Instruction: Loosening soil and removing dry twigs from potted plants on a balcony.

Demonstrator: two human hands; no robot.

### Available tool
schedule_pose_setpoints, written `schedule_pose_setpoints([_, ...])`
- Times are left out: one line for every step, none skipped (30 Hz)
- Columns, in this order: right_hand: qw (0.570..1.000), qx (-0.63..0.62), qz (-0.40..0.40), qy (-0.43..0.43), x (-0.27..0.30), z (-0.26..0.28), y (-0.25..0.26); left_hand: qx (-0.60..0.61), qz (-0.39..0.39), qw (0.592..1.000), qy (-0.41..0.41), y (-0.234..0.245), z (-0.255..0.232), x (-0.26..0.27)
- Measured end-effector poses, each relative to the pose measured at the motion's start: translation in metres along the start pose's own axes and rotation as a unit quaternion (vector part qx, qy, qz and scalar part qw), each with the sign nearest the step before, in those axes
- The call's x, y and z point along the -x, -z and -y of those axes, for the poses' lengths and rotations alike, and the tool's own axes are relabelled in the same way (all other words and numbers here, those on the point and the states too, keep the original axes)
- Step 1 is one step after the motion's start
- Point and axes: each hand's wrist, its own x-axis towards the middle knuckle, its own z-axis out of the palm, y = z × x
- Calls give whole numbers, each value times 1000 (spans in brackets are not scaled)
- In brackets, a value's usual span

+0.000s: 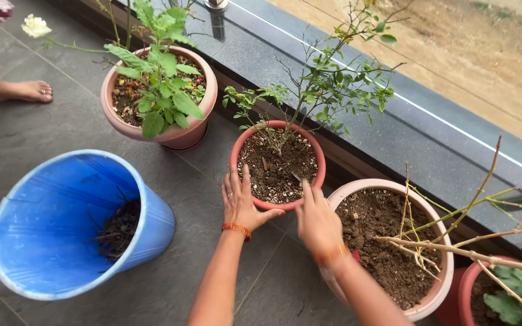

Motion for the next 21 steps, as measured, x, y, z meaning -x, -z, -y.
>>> schedule_pose_setpoints([1000, 4, 1, 4, 21, -7, 0, 5, -2, 1000, 3, -16, 16, 10])
schedule_pose_setpoints([998, 34, -19, 57, 42, -15, 0, 20, -76, 996, -32, -34, 32, 20])
schedule_pose_setpoints([991, 63, -38, 111, 62, -23, -1, 34, -150, 986, -64, -52, 49, 31])
schedule_pose_setpoints([991, 66, -28, 112, 81, -33, -2, 38, -146, 987, -56, -63, 69, 56])
schedule_pose_setpoints([989, 77, -14, 125, 98, -42, -1, -11, -118, 992, 38, -75, 89, 81])
schedule_pose_setpoints([987, 87, -4, 136, 114, -51, -2, -62, -91, 986, 126, -84, 109, 103])
schedule_pose_setpoints([987, 88, 3, 136, 127, -72, -9, -60, -86, 986, 131, -102, 146, 138])
schedule_pose_setpoints([984, 106, 12, 145, 136, -92, -16, -103, -36, 958, 264, -119, 184, 168])
schedule_pose_setpoints([980, 125, 22, 154, 145, -112, -23, -145, 14, 908, 392, -135, 222, 197])
schedule_pose_setpoints([979, 125, 26, 156, 149, -122, -26, -143, 16, 907, 396, -132, 243, 219])
schedule_pose_setpoints([976, 141, 31, 163, 153, -131, -29, -101, 16, 872, 478, -128, 265, 241])
schedule_pose_setpoints([972, 155, 39, 175, 156, -139, -32, -58, 14, 827, 559, -123, 288, 266])
schedule_pose_setpoints([970, 154, 45, 181, 156, -140, -30, -57, 15, 822, 566, -126, 303, 274])
schedule_pose_setpoints([971, 151, 35, 182, 155, -140, -31, 33, 53, 755, 653, -127, 321, 280])
schedule_pose_setpoints([972, 149, 25, 183, 154, -139, -31, 121, 86, 671, 727, -128, 340, 287])
schedule_pose_setpoints([971, 144, 31, 190, 155, -154, -33, 121, 83, 663, 734, -125, 332, 289])
schedule_pose_setpoints([972, 141, 14, 185, 156, -169, -36, 48, 167, 670, 722, -123, 324, 290])
schedule_pose_setpoints([975, 138, -13, 174, 155, -182, -44, -27, 246, 675, 695, -117, 324, 278])
schedule_pose_setpoints([975, 133, -16, 177, 149, -181, -49, -28, 240, 675, 697, -112, 324, 277])
schedule_pose_setpoints([976, 141, -26, 162, 152, -181, -50, -12, 241, 672, 700, -110, 321, 278])
schedule_pose_setpoints([977, 149, -37, 147, 154, -183, -50, 4, 241, 669, 703, -109, 317, 279])
